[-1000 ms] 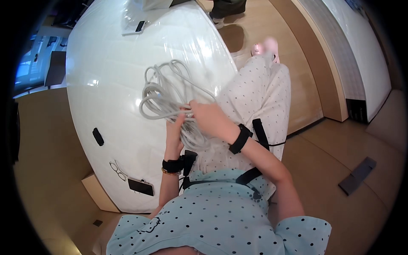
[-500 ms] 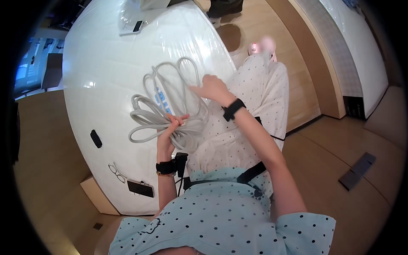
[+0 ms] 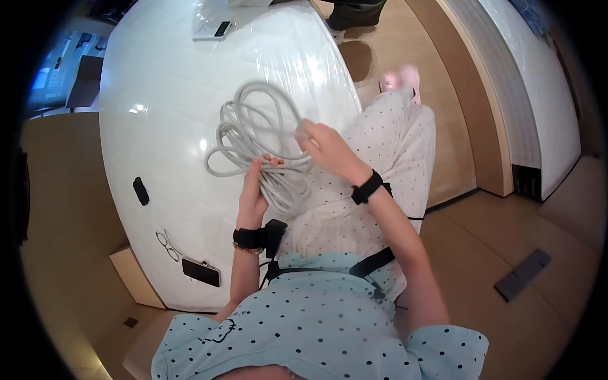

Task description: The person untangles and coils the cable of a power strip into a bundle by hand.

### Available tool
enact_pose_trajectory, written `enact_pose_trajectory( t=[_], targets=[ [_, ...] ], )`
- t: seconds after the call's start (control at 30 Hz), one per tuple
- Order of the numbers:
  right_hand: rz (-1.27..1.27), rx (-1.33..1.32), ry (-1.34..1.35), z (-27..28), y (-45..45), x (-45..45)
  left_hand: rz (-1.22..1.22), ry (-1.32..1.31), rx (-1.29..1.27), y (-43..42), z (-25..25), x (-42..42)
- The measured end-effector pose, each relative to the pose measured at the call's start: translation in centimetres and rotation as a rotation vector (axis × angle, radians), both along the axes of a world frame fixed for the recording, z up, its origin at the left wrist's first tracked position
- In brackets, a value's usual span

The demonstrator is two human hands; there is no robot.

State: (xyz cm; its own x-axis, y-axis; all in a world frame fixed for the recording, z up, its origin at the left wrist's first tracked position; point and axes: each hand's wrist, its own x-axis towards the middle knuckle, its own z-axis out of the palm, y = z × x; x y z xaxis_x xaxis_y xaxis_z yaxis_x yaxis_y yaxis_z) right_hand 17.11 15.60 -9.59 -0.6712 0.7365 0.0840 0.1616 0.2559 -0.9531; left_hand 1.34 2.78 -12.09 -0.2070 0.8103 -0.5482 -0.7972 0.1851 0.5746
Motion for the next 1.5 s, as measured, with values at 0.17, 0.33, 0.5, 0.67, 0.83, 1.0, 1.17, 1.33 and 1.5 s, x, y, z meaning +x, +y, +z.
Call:
enact_pose_trajectory(
  t=[0.17, 0.33, 0.5, 0.67, 0.83, 1.0, 1.17, 1.33, 1.5],
  targets=[
    [0.182, 0.124, -0.161, -0.1, -2.2, -0.2, -0.084, 0.041, 0.115, 0.2, 1.8, 0.4],
    [0.299, 0.102, -0.345, 1.0, -2.4, -1.0, -0.166, 0.292, -0.048, 0.1, 2.5, 1.1],
    [0.291, 0.290, -0.433, 1.5, -4.5, -1.4, -0.031, 0.187, 0.014, 0.5, 2.1, 1.9],
    [0.357, 0.043, -0.202, 3.2, -4.1, -1.1, -0.070, 0.117, 0.170, -0.5, 2.6, 1.1],
    [0.260, -0.332, 0.029, 2.2, -1.1, -1.0, -0.121, 0.105, 0.435, -2.6, 1.5, -1.3],
    [0.045, -0.181, -0.332, -2.4, 0.9, -1.8, -0.186, 0.030, 0.582, -4.2, 1.3, -3.5],
    [0.077, 0.018, -0.639, -5.3, -1.9, -6.2, -0.162, 0.023, 0.612, -4.4, 1.3, -3.2],
    [-0.029, -0.264, -0.472, -8.0, -0.6, -6.0, -0.255, 0.176, 0.410, -3.7, 2.5, -2.4],
    [-0.236, -0.586, 0.130, -6.3, -0.2, -3.9, -0.024, -0.133, 0.242, -2.9, 2.5, -1.0]
  ],
)
